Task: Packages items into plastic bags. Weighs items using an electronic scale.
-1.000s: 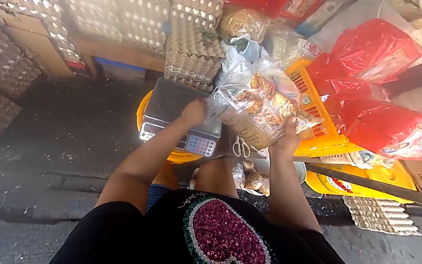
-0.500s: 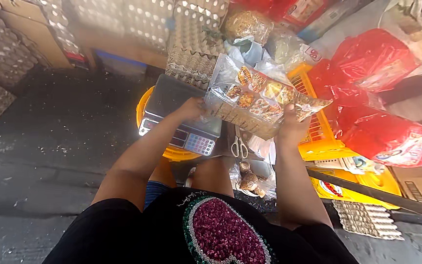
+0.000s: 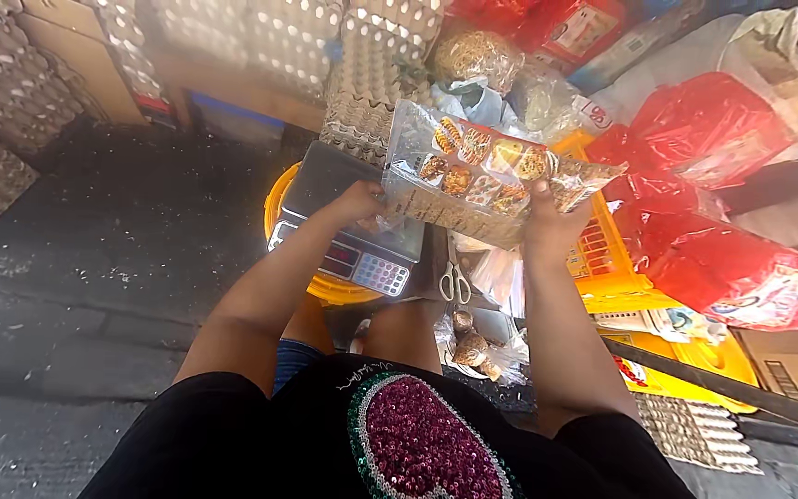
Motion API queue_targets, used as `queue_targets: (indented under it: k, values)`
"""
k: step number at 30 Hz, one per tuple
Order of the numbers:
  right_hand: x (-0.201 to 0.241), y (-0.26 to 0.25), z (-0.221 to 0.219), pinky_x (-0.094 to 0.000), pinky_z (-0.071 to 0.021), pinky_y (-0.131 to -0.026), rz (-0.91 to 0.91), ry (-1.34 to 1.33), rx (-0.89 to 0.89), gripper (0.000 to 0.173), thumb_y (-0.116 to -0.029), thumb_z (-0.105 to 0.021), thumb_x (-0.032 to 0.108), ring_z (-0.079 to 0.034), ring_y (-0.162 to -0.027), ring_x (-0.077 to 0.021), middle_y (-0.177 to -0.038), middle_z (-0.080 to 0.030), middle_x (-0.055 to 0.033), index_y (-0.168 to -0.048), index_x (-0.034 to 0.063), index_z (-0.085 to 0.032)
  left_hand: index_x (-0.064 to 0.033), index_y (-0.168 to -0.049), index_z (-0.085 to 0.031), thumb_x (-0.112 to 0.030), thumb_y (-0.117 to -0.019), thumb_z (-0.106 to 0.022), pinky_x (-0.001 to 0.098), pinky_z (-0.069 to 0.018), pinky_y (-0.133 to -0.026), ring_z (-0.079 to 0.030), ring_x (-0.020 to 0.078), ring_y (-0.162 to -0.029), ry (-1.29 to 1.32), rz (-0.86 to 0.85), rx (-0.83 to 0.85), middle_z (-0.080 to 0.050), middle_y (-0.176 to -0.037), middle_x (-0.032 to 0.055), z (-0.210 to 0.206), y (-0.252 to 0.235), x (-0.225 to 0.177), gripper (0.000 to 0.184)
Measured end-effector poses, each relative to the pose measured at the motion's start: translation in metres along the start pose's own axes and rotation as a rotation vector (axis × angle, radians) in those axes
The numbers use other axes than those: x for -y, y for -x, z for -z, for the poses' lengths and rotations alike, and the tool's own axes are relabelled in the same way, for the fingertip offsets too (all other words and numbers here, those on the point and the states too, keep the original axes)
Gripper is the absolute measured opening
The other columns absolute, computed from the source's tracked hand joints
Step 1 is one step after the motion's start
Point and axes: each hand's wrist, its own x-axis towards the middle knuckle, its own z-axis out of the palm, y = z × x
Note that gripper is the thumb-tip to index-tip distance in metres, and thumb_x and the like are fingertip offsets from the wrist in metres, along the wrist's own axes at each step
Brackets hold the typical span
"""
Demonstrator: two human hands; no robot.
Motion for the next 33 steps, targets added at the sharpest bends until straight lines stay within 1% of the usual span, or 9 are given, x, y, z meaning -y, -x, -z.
queue_targets:
  k: [3, 9, 13, 15, 18, 21, 25, 30, 33]
  values:
    - [0.001, -0.005, -0.002, -0.0335, -0.0568, -0.097, 0.007, 0.013, 0.016, 0.071, -0.0867, -0.081, 0.023, -0.067, -0.108, -0.0118, -0.120, -0.064, -0.0071, -0.140, -0.0008, -0.040, 0.0044, -0.127, -0.060, 0.005, -0.0925, -0.064, 0.0317, -0.0531, -0.074, -0.060, 0.0162, -0.080, 0.052, 0.007, -0.013, -0.065, -0.107, 0.0170, 0.003, -0.001, 0.002, 0.035]
    - [0.007, -0.014, -0.009, -0.0292, -0.0563, -0.097, 0.068, 0.070, 0.058, 0.072, -0.0821, -0.084, 0.019, -0.067, -0.106, -0.0089, -0.117, -0.064, -0.0074, -0.136, -0.0037, -0.043, 0.0030, -0.121, -0.062, 0.006, -0.0914, -0.065, 0.0263, -0.0499, -0.066, -0.057, 0.0110, -0.071, 0.098, 0.004, -0.031, -0.064, -0.097, 0.0118, 0.007, 0.004, 0.000, 0.030]
    - [0.013, -0.021, -0.009, -0.0283, -0.0559, -0.098, 0.109, 0.109, 0.086, 0.072, -0.0819, -0.085, 0.019, -0.068, -0.106, -0.0076, -0.117, -0.065, -0.0065, -0.137, -0.0034, -0.044, 0.0041, -0.122, -0.061, 0.007, -0.0909, -0.064, 0.0260, -0.0508, -0.065, -0.057, 0.0107, -0.070, 0.135, 0.005, -0.023, -0.065, -0.097, 0.0113, 0.006, 0.002, -0.001, 0.032]
    - [0.016, -0.026, -0.008, -0.0282, -0.0550, -0.098, 0.131, 0.128, 0.076, 0.074, -0.0813, -0.086, 0.020, -0.067, -0.107, -0.0080, -0.118, -0.065, -0.0078, -0.138, -0.0040, -0.044, 0.0048, -0.123, -0.058, 0.007, -0.0916, -0.063, 0.0271, -0.0520, -0.070, -0.058, 0.0118, -0.074, 0.155, 0.013, 0.003, -0.064, -0.100, 0.0122, 0.005, 0.003, -0.010, 0.032]
    - [0.015, -0.036, -0.010, -0.0287, -0.0576, -0.096, 0.202, 0.049, 0.047, 0.074, -0.0743, -0.089, 0.014, -0.069, -0.104, -0.0088, -0.114, -0.067, -0.0073, -0.132, -0.0048, -0.046, 0.0031, -0.124, -0.057, 0.007, -0.0906, -0.064, 0.0273, -0.0545, -0.072, -0.062, 0.0119, -0.078, 0.199, -0.043, 0.045, -0.065, -0.101, 0.0113, 0.006, -0.005, -0.019, 0.034]
    - [0.018, -0.038, -0.012, -0.0258, -0.0554, -0.098, 0.197, 0.103, 0.041, 0.079, -0.0725, -0.090, 0.016, -0.067, -0.107, -0.0065, -0.117, -0.066, -0.0081, -0.134, -0.0065, -0.046, 0.0018, -0.119, -0.057, 0.008, -0.0903, -0.064, 0.0248, -0.0541, -0.069, -0.062, 0.0091, -0.074, 0.186, -0.063, 0.056, -0.066, -0.096, 0.0083, 0.009, -0.006, -0.023, 0.030]
    - [0.022, -0.038, -0.020, -0.0250, -0.0558, -0.097, 0.191, 0.069, 0.055, 0.075, -0.0734, -0.089, 0.011, -0.067, -0.105, -0.0061, -0.115, -0.065, -0.0080, -0.132, -0.0061, -0.046, 0.0005, -0.128, -0.055, 0.009, -0.0921, -0.062, 0.0261, -0.0534, -0.073, -0.061, 0.0107, -0.080, 0.216, -0.029, 0.063, -0.064, -0.104, 0.0102, 0.014, -0.003, -0.019, 0.038]
    - [0.026, -0.037, -0.027, -0.0241, -0.0567, -0.094, 0.203, 0.065, 0.092, 0.072, -0.0730, -0.089, 0.013, -0.067, -0.102, -0.0043, -0.112, -0.066, -0.0058, -0.129, -0.0054, -0.047, 0.0009, -0.117, -0.060, 0.009, -0.0889, -0.064, 0.0242, -0.0515, -0.066, -0.060, 0.0090, -0.073, 0.202, -0.032, 0.028, -0.066, -0.094, 0.0074, 0.017, -0.001, -0.012, 0.029]
    - [0.027, -0.038, -0.028, -0.0235, -0.0560, -0.094, 0.214, 0.077, 0.104, 0.072, -0.0734, -0.089, 0.015, -0.067, -0.102, -0.0037, -0.112, -0.065, -0.0055, -0.129, -0.0056, -0.048, 0.0016, -0.117, -0.060, 0.008, -0.0884, -0.064, 0.0247, -0.0517, -0.068, -0.060, 0.0092, -0.074, 0.167, -0.021, 0.015, -0.065, -0.095, 0.0082, 0.018, 0.001, -0.014, 0.030]
